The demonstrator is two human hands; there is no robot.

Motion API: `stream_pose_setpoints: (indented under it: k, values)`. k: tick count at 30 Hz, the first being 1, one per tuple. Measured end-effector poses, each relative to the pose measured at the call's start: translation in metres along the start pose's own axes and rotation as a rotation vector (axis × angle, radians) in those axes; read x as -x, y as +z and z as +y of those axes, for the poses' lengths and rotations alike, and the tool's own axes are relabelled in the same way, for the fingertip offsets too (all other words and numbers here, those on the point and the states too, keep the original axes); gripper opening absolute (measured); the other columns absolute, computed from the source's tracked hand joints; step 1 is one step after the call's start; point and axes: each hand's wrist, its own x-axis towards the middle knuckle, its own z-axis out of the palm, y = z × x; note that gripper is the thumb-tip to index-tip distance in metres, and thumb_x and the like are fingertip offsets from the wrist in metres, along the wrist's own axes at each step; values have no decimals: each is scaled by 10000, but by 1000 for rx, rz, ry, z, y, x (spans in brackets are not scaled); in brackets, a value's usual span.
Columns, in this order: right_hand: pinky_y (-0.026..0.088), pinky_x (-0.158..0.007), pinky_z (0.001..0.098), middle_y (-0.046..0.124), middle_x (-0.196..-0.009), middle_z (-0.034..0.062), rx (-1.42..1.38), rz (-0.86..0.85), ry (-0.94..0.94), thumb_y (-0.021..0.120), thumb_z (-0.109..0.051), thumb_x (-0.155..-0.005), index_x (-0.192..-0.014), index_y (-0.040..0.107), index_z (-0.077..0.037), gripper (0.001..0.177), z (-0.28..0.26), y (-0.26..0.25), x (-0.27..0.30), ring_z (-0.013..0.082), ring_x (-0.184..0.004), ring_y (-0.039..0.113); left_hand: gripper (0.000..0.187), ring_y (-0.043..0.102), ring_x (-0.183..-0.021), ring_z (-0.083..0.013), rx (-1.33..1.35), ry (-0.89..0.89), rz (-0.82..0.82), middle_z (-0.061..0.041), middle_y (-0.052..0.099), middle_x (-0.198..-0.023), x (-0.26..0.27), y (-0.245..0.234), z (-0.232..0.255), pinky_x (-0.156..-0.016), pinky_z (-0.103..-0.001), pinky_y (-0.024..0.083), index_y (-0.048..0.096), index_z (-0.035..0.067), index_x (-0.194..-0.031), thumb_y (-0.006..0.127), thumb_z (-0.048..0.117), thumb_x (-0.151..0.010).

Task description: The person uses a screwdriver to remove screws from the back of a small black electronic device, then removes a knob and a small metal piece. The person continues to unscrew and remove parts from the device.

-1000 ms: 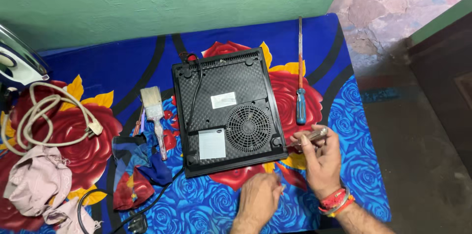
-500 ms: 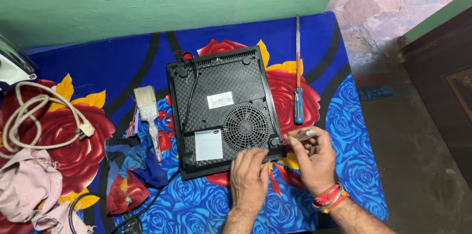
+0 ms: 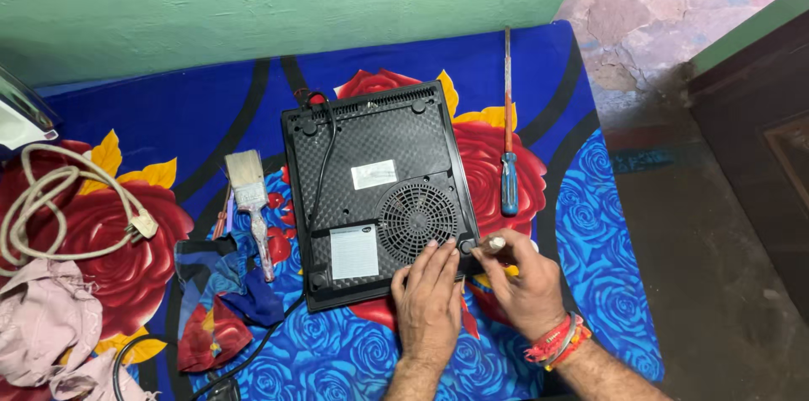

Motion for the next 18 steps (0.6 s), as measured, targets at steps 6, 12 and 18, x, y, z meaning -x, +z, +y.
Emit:
stream_pose_setpoints:
  k: [6,12,18]
  values:
    - [618,-648,287,778,-850,72,-65,25,157,808,-67,-852,-1057,596,-27,298,0,3,-3,182,-753,803,469,460,-1392,-249,36,-4,-59,-23,568,-1456,2,-3,-2,-1066,-524,318,650,92,-1318,709,164,-858]
    - [630,-731,311,786,-941,86,-106,-199,62,713,-23,-885,-1108,603,-34,249,3,-16,-11,211,-875,814,439,462,-1406,-245,46,-3,-43,-25,574,-1459,1,-3,-1,-1087,-495,326,649,95,-1323,683,137,-887]
    - [615,-724,375,776,-942,117,-62,-440,54,647,2,-883,-1224,562,-61,357,0,-27,-35,288,-905,791,471,458,-1411,-262,56,-1,-50,-35,569,-1466,-1,-5,-1,-1089,-506,328,648,90,-1323,687,123,-855]
